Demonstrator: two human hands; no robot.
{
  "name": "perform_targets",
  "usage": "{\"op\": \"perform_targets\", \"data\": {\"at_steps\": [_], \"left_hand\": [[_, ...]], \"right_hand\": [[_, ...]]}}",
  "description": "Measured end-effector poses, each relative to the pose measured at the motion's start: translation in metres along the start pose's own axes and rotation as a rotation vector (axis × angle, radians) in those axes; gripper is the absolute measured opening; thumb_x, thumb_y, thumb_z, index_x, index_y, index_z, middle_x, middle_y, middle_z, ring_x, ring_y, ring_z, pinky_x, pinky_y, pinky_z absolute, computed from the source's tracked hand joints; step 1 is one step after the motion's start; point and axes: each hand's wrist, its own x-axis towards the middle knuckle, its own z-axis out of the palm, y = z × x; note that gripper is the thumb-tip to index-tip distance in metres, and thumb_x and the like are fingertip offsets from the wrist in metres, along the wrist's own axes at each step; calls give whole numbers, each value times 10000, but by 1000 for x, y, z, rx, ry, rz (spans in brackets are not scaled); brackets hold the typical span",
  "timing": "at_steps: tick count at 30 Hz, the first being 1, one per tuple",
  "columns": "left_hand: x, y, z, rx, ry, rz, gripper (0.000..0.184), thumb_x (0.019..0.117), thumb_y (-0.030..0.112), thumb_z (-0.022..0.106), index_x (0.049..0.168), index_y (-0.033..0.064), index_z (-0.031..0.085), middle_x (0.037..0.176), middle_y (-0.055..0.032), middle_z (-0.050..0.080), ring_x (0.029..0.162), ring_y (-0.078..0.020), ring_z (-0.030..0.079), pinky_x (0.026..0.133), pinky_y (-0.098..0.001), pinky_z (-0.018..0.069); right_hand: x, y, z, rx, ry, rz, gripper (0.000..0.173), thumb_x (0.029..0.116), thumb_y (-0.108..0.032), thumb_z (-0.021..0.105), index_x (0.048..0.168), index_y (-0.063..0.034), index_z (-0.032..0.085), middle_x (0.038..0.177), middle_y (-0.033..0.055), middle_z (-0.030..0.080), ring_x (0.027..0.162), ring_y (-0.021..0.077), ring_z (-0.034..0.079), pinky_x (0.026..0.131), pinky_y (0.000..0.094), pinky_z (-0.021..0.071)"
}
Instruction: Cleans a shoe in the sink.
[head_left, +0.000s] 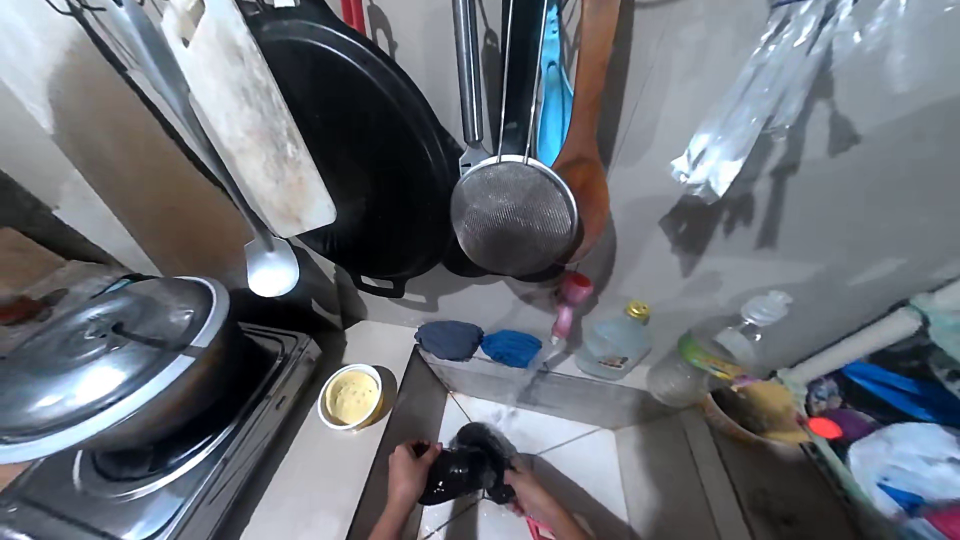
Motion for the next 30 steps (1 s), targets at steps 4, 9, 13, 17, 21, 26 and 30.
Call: {"op": "perform_targets", "data": {"at_steps": [4,9,13,17,21,26,30], "left_hand": [[-1,2,-12,90,-19,5,307,944,285,750,1099,21,737,1030,-184,731,1006,-321,692,943,-530,513],[-13,-4,-26,138,-37,18,353,929,315,765,1117,17,735,1048,-203,728,1034,-349,688,963,-551,506],[-9,-27,-26,-69,-55,75,291,932,239,760,1083,-9,733,1044,-189,728,1012,-305,689,955,-528,519],[-14,-32,-23,-272,-87,62,294,930,165,752,1123,-48,689,1061,-200,707,987,-275,681,928,-489,537],[-23,-23,-18,-457,-118,28,266,963,101,693,1158,-69,637,1053,-171,677,910,-195,651,852,-395,549],[-25,-22,-20,-496,-181,48,278,949,83,695,1168,-74,623,1025,-152,679,878,-167,658,831,-365,562],[-25,-23,-15,-510,-204,12,400,901,23,736,1241,-89,557,1073,-182,665,911,-192,664,838,-370,574]], "right_hand": [[-1,8,-1,-69,-64,-8,464,1076,-147,420,1534,-94,364,1048,162,578,676,193,555,623,366,497],[-3,25,1,-149,-201,18,550,1068,-138,459,1590,-115,286,1210,217,586,831,268,636,732,431,542],[-45,-43,-27,-453,320,-441,544,1040,-227,587,1497,42,461,1392,303,581,1238,416,620,1082,549,478],[-154,-185,-69,-225,878,-982,579,1032,-131,573,1493,144,356,1391,372,507,1145,422,623,978,490,527],[-195,-274,-101,-440,876,-725,484,1043,-196,611,1348,162,495,1403,361,473,1233,460,570,1049,545,470],[-215,-303,-102,-688,873,-422,394,1041,-261,603,1129,121,640,1225,324,625,1176,472,609,967,625,475],[-198,-292,-90,-598,970,-376,478,1059,-312,547,1308,96,550,1291,312,608,1175,465,623,949,624,495]]}}
